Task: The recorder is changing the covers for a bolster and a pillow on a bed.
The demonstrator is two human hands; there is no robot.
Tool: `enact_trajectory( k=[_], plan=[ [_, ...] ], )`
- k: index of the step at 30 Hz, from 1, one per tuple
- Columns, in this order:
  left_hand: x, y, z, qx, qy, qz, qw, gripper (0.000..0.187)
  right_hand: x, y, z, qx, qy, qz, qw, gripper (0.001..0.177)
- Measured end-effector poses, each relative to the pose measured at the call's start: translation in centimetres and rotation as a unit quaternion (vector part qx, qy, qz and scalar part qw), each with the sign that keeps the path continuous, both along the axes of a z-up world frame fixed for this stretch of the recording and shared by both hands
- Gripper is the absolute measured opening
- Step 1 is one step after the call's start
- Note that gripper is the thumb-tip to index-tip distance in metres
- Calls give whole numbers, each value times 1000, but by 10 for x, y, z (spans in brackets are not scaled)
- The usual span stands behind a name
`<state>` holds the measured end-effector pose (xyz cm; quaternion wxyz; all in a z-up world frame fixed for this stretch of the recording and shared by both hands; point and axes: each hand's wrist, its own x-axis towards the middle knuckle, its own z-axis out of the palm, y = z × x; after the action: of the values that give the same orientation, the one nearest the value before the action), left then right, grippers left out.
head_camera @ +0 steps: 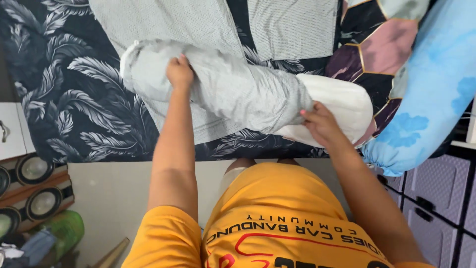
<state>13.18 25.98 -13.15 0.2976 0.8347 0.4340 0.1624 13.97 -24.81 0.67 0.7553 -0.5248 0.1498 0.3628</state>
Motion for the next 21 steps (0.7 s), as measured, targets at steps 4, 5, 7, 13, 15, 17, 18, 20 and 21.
enact_trajectory(
  k=[4, 5, 7, 13, 15, 17, 18, 20, 21],
  plan=[
    [-33, -85, 4, -121, -59, -115, 984, 35, -2, 14, -45, -39, 43, 23, 998, 41],
    [-45, -117, 32, -121, -58, -112, 985, 35, -1, 13, -50, -38, 44, 26, 998, 41],
    [-66, -180, 91, -13, -108, -184, 977, 29, 5, 15, -59, -71, 74, 12, 995, 38],
    [-105, -303, 133, -345, 45, -304, 887, 39, 8, 7, -64, -59, 108, 34, 992, 37],
    [-99, -320, 130, -267, -18, -350, 898, 51, 10, 4, -54, -78, 92, 66, 991, 40],
    [-90, -337, 127, -186, -80, -396, 896, 64, 14, -10, -46, -97, 75, 95, 988, 44],
    [-86, -342, 127, -151, -23, -378, 913, 63, 16, -19, -42, -117, 38, 127, 984, 46],
    [-77, -351, 126, -117, 32, -355, 927, 61, 25, -44, -27, -138, -1, 162, 977, 48],
    [-72, -355, 126, -93, 35, -335, 937, 58, 31, -61, -15, -291, -188, 170, 923, 44]
  ],
)
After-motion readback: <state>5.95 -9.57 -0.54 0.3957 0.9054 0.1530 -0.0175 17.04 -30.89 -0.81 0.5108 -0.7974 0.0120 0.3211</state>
